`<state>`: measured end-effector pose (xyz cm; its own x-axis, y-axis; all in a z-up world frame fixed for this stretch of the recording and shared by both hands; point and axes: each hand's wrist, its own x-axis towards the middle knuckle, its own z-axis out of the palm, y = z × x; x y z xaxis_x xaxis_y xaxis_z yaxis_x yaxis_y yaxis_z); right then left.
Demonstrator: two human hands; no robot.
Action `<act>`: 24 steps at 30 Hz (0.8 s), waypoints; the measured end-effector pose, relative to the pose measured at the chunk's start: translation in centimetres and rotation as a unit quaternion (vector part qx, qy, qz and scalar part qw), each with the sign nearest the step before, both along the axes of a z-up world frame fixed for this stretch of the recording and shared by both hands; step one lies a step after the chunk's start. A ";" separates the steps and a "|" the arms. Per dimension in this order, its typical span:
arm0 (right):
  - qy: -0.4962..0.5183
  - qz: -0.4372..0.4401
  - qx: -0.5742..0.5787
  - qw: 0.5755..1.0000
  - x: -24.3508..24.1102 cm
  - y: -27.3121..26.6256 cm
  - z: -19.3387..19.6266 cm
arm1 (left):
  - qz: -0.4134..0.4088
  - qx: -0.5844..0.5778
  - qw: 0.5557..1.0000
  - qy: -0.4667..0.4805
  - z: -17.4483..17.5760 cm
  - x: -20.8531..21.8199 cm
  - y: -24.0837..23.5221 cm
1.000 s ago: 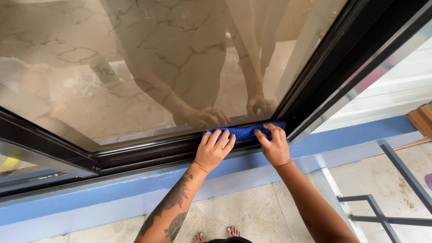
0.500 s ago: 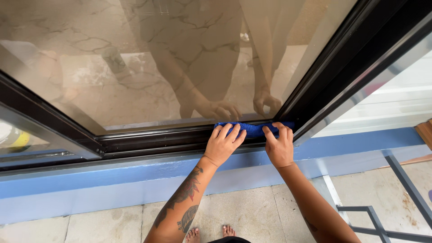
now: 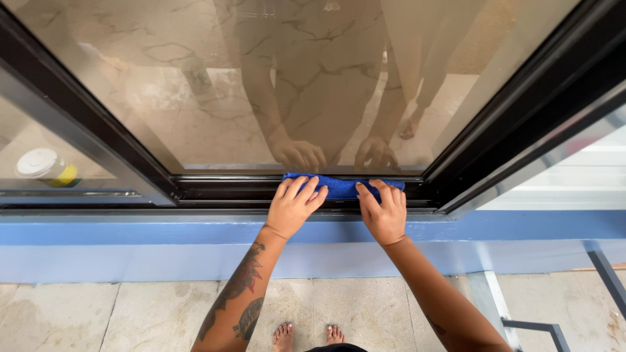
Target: The person wipes the glass surface and black frame of a sliding glass door using a blue cloth.
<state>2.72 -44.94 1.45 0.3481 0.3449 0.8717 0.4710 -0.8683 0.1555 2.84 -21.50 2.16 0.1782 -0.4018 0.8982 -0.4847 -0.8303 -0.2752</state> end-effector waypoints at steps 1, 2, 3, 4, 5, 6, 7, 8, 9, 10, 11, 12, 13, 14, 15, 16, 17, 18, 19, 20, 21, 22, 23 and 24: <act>-0.006 0.008 0.000 1.000 -0.1 1.0 0.3 | 0.001 -0.001 1.000 0.001 -0.1 -0.2 1.0; -0.006 0.013 -0.001 1.000 -0.1 2.0 0.3 | 0.006 -0.002 1.000 0.001 -0.1 -0.3 2.0; -0.009 0.017 -0.002 1.000 -0.1 2.9 0.4 | 0.011 0.000 1.000 0.003 -0.1 -0.5 3.0; -0.013 0.020 -0.004 1.000 -0.1 3.9 0.4 | 0.015 0.002 1.000 0.005 -0.2 -0.7 4.0; -0.013 0.025 -0.004 1.000 -0.2 5.0 0.6 | 0.019 0.001 1.000 0.006 -0.3 -0.7 5.1; -0.016 0.030 -0.001 0.999 -0.4 6.1 1.0 | 0.027 0.006 1.000 0.004 -0.4 -0.8 6.1; -0.020 0.035 0.003 0.999 -0.5 7.1 1.3 | 0.036 0.011 0.999 0.002 -0.5 -0.9 7.1; -0.021 0.039 0.003 0.999 -0.7 8.1 1.5 | 0.040 0.011 0.999 0.001 -0.6 -1.1 8.1; -0.024 0.048 0.004 0.999 -0.8 9.2 1.7 | 0.054 0.012 0.998 0.009 -0.7 -1.3 9.1; -0.026 0.057 0.005 0.998 -1.0 10.2 1.9 | 0.069 0.014 0.997 0.016 -0.7 -1.6 10.1; -0.027 0.061 0.006 0.998 -1.0 11.2 1.9 | 0.072 0.014 0.997 0.016 -0.8 -1.7 11.1; -0.022 0.070 0.005 0.997 -1.0 12.2 1.8 | 0.082 0.015 0.996 0.020 -0.9 -1.8 12.2; -0.018 0.080 0.004 0.997 -1.1 13.2 1.8 | 0.092 0.016 0.995 0.024 -1.1 -2.0 13.2; -0.019 0.083 0.004 0.996 -1.1 14.1 1.5 | 0.095 0.016 0.995 0.023 -1.3 -2.1 14.4; -0.018 0.090 0.000 0.996 -1.0 15.1 1.2 | 0.109 0.019 0.994 0.025 -1.5 -2.2 15.5; -0.017 0.096 -0.003 0.995 -1.1 16.1 0.9 | 0.122 0.021 0.992 0.029 -1.7 -2.4 16.6; -0.017 0.099 -0.003 0.995 -1.2 17.1 0.5 | 0.125 0.022 0.992 0.029 -1.7 -2.8 17.5; -0.010 0.106 -0.007 0.994 -1.1 18.1 0.2 | 0.147 0.029 0.988 0.034 -1.6 -3.0 18.5; -0.003 0.112 -0.010 0.994 -1.1 19.1 -0.1 | 0.169 0.036 0.984 0.039 -1.5 -3.1 19.5; -0.003 0.113 -0.009 0.994 -1.3 20.0 -0.3 | 0.170 0.037 0.984 0.039 -1.8 -3.3 20.2; 0.010 0.121 -0.009 0.993 -1.4 20.8 -0.5 | 0.191 0.046 0.979 0.047 -2.1 -3.4 21.0; 0.022 0.126 -0.009 0.992 -1.5 21.6 -0.7 | 0.209 0.054 0.975 0.055 -2.4 -3.3 21.7; 0.021 0.125 -0.007 0.992 -1.3 22.0 -1.1 | 0.209 0.057 0.975 0.054 -2.3 -3.3 21.8; 0.033 0.127 -0.010 0.991 -1.4 22.2 -1.5 | 0.220 0.058 0.972 0.055 -2.4 -3.3 21.8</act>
<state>1.34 -22.76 -0.04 0.3048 0.4455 0.8418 0.6833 -0.7180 0.1326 -0.45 0.26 -0.22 0.4483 -0.3618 0.8174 -0.1220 -0.9306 -0.3450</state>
